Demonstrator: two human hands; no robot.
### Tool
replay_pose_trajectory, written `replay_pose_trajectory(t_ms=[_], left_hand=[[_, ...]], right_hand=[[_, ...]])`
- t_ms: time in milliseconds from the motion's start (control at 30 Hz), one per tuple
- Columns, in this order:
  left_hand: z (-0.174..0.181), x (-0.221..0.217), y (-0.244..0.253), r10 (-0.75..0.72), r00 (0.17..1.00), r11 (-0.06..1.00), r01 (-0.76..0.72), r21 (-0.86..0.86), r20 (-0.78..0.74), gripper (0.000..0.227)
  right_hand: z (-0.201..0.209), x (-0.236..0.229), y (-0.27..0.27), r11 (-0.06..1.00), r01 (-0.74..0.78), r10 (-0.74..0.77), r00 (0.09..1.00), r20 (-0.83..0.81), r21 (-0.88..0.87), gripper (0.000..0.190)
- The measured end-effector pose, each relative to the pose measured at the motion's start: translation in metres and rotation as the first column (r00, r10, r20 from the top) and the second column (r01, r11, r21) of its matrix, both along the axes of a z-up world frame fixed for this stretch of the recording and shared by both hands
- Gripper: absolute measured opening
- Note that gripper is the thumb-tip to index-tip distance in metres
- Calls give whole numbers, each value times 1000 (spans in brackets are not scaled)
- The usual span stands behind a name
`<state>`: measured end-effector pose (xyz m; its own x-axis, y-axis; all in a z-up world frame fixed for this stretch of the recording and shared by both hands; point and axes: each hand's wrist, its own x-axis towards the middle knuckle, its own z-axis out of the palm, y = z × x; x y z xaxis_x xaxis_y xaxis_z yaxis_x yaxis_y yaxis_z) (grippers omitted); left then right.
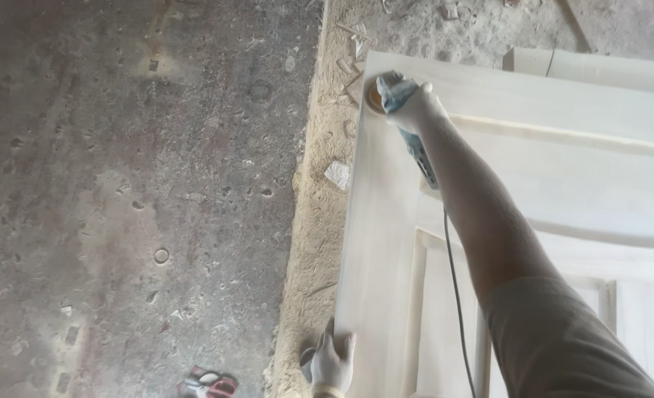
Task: The person uses an electric orbital sander to smooth the surface of a wooden door. They systematically move the sander across the door's panels and frame, generating sawdust as they work.
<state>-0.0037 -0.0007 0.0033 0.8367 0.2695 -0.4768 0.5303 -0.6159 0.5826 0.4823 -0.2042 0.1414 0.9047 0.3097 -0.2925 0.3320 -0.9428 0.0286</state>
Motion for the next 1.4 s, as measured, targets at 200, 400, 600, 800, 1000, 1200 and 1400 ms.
replay_pose_trajectory(t_ms=[200,400,600,800,1000,1200,1400], left_hand=[[17,-1,-1,36,995,995,-44,-85,-91,66],[-32,-11,10,93,965,946,-9,-324,246,60],[-78,-33,75,-171,949,985,156,77,264,48],[-78,-102,151,275,954,898,-300,-322,-121,66],[-74,-169,207,369,897,841,-434,-322,-244,78],[-73,-181,230,374,876,799,-471,-374,-305,88],[-69,-139,188,363,895,757,-446,-478,-259,88]], right_hand=[[5,-54,16,926,302,-256,944,-209,228,76],[-19,-179,20,922,155,-126,987,-103,355,78],[-2,-339,32,806,455,-339,879,-335,379,88],[17,-474,54,825,463,-328,859,-393,324,79],[11,-573,67,849,455,-299,834,-464,269,67],[12,-616,69,894,371,-221,853,-473,250,63],[18,-567,67,863,426,-289,857,-427,272,66]])
